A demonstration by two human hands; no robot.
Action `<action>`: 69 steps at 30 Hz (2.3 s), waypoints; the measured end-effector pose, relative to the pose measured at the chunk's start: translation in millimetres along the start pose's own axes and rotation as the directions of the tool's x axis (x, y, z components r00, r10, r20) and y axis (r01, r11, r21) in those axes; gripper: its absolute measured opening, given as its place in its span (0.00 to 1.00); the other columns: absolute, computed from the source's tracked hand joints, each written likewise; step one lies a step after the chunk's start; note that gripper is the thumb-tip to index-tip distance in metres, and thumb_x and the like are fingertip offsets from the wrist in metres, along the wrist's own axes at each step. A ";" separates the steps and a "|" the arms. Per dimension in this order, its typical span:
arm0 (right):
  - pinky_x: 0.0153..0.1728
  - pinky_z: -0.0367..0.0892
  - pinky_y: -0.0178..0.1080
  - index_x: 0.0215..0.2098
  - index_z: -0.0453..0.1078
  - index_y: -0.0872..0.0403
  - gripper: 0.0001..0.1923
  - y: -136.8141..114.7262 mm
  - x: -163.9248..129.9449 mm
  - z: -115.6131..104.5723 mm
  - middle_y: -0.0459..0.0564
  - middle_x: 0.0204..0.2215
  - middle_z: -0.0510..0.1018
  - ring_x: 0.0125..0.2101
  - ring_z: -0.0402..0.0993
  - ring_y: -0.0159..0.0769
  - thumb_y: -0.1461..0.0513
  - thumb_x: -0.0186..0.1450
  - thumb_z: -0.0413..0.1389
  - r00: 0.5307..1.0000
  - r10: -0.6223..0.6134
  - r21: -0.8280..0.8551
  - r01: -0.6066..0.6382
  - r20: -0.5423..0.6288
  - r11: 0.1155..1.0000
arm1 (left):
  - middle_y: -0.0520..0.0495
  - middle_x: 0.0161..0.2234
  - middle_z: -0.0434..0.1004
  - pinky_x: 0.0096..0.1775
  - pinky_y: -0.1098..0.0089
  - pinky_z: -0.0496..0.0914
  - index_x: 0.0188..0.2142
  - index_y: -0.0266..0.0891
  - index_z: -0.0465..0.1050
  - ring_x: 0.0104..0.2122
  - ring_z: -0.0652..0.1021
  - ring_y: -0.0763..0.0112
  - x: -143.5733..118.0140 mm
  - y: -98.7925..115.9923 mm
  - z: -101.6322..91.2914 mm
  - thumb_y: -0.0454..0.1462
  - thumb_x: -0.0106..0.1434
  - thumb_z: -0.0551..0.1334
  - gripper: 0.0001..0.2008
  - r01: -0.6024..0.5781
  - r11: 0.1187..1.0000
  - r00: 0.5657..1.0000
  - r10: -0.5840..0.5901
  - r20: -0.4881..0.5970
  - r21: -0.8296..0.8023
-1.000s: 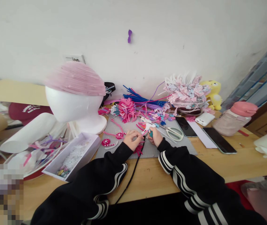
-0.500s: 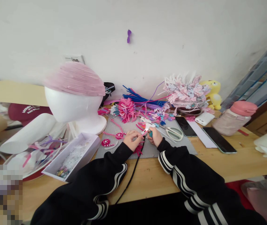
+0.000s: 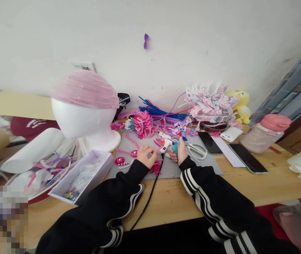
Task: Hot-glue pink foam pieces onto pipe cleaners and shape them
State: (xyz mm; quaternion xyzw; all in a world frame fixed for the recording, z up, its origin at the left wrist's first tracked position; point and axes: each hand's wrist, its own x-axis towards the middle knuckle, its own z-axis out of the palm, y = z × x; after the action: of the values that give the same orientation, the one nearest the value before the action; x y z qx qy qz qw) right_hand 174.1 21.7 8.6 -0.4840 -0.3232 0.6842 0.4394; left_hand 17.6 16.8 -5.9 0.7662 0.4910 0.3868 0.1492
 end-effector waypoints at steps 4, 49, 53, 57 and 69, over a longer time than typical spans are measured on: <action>0.06 0.38 0.27 0.18 0.55 0.54 0.29 -1.5 2.1 0.2 0.39 0.04 0.51 0.05 0.43 0.23 0.43 0.58 0.28 0.992 -0.085 0.072 0.092 -0.092 0.993 | 0.46 0.28 0.71 0.37 0.61 0.58 0.22 0.39 0.70 0.34 0.66 0.62 5.0 -12.3 -6.3 0.37 0.52 0.54 0.08 -0.014 0.955 0.999 0.003 0.040 0.296; 0.05 0.40 0.26 0.25 0.60 0.56 0.17 7.6 10.3 0.6 0.35 0.05 0.53 0.05 0.45 0.21 0.51 0.57 0.43 0.955 -0.256 -0.071 0.248 -0.151 0.966 | 0.42 0.36 0.72 0.46 0.52 0.49 0.32 0.41 0.66 0.42 0.65 0.58 37.8 -18.7 15.0 0.26 0.54 0.46 0.14 -0.109 0.855 0.978 0.001 0.209 0.507; 0.06 0.41 0.26 0.25 0.62 0.57 0.19 6.0 8.1 0.9 0.36 0.06 0.53 0.05 0.46 0.21 0.49 0.56 0.44 0.950 -0.258 -0.081 0.248 -0.175 0.965 | 0.43 0.32 0.74 0.45 0.55 0.49 0.36 0.38 0.64 0.39 0.67 0.61 35.3 -14.6 11.6 0.26 0.54 0.47 0.13 -0.022 0.919 0.997 -0.011 0.081 0.394; 0.07 0.42 0.26 0.24 0.63 0.57 0.22 6.8 7.7 0.5 0.37 0.06 0.54 0.06 0.47 0.21 0.47 0.56 0.43 0.966 -0.223 -0.067 0.215 -0.133 0.974 | 0.49 0.27 0.73 0.43 0.61 0.51 0.35 0.38 0.63 0.32 0.71 0.68 26.7 -7.7 7.9 0.32 0.58 0.47 0.09 -0.015 0.978 0.998 0.027 -0.058 0.208; 0.06 0.36 0.27 0.13 0.48 0.53 0.27 6.5 1.0 3.4 0.38 0.04 0.46 0.06 0.42 0.21 0.42 0.56 0.37 0.998 -0.035 -0.143 0.028 -0.046 0.989 | 0.56 0.19 0.67 0.28 0.72 0.63 0.33 0.40 0.58 0.20 0.69 0.77 2.0 0.1 21.3 0.38 0.59 0.48 0.05 0.084 0.875 0.996 -0.068 0.050 -0.477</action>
State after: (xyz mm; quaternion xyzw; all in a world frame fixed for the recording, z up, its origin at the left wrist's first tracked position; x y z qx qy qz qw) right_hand 168.9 19.9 3.7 -0.5256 -0.3680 0.6405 0.4220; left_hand 33.8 21.8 -19.0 0.6917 0.4074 0.4777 0.3569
